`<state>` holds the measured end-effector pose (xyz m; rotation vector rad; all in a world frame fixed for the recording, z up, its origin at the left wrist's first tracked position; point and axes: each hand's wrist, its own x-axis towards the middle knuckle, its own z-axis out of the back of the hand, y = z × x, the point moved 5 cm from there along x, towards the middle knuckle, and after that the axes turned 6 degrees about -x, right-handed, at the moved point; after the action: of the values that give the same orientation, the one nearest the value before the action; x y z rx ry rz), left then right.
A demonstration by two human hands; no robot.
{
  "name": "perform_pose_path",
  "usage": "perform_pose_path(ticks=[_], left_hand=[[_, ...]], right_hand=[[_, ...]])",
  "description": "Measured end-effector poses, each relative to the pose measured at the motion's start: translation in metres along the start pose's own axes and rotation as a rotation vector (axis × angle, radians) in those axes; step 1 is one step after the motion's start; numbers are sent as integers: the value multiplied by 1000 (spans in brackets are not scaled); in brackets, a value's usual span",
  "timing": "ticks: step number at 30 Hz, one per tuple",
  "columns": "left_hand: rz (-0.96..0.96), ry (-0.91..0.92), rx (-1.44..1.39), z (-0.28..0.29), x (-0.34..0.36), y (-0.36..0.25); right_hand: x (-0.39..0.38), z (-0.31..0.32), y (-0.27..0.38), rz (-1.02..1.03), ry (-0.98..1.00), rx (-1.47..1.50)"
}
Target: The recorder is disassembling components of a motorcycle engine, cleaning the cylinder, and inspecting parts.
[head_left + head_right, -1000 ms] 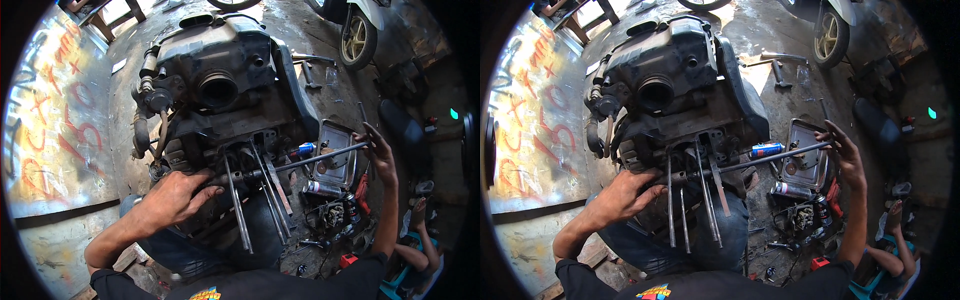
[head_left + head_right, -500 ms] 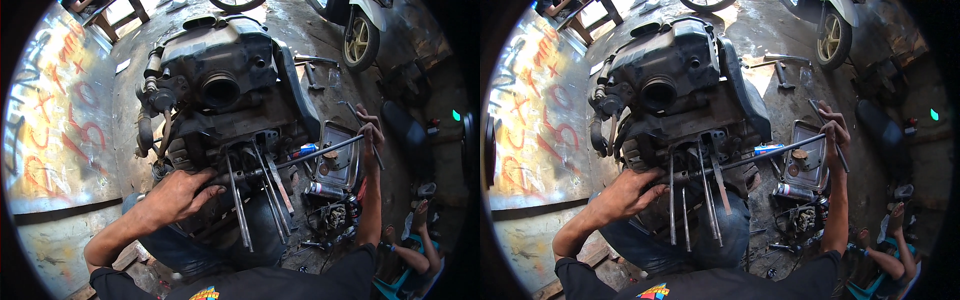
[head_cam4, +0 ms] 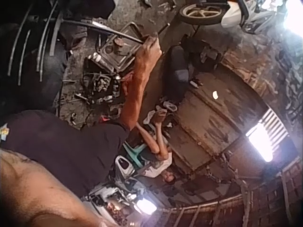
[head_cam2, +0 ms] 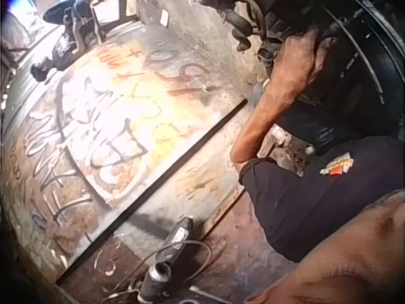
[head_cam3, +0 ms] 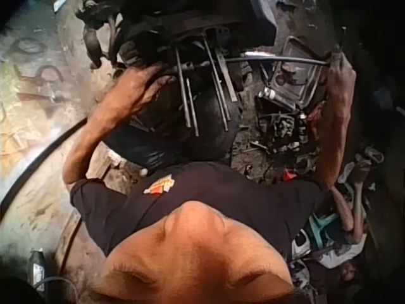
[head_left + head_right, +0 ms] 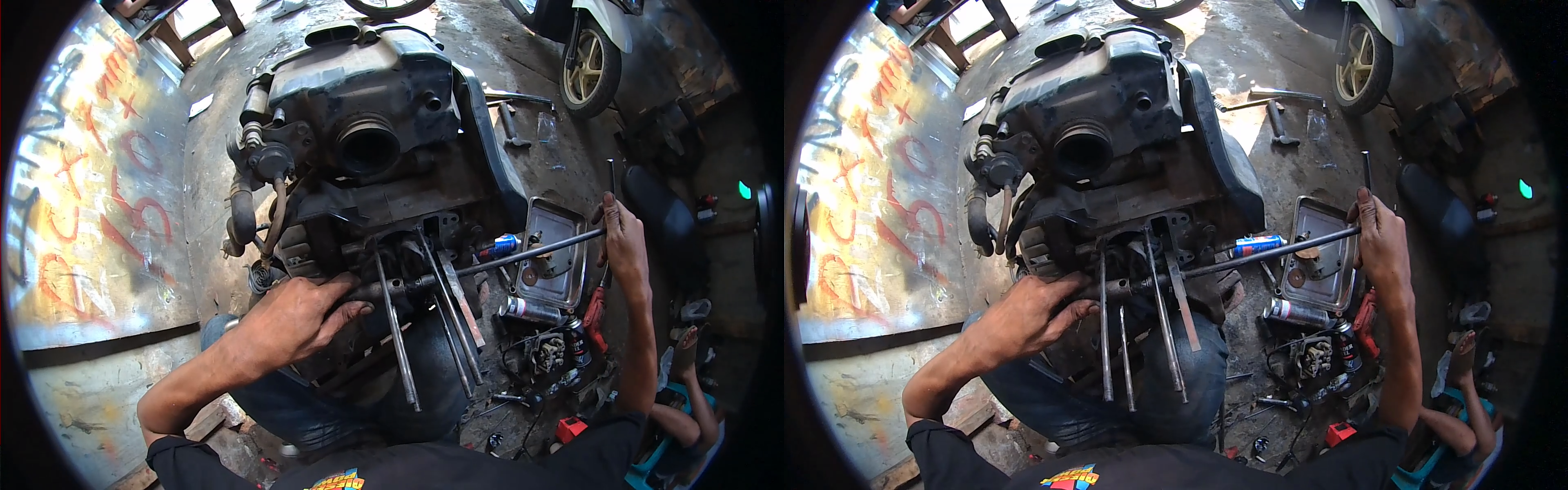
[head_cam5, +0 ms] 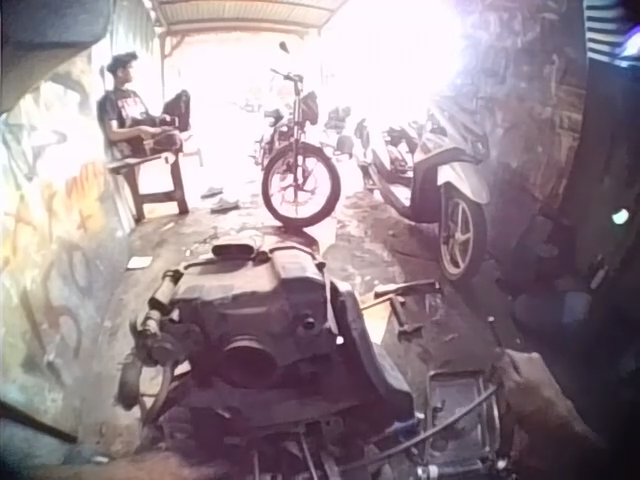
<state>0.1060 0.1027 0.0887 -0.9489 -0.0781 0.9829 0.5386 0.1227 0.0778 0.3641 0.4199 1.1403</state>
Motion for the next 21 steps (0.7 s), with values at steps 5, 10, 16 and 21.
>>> perform_pose_path(ticks=[5,10,16,21], left_hand=[[29,24,9,1,0,-1],[-5,-15,22,-1,-1,4],[-30,-12,-5,-1,0,0],[-88,-41,13,0,0,3]], right_hand=[[2,7,10,-49,153,-338],[10,4,28,-90,498,-649],[2,28,-1,201,497,139],[-11,3,-25,460,348,252]])
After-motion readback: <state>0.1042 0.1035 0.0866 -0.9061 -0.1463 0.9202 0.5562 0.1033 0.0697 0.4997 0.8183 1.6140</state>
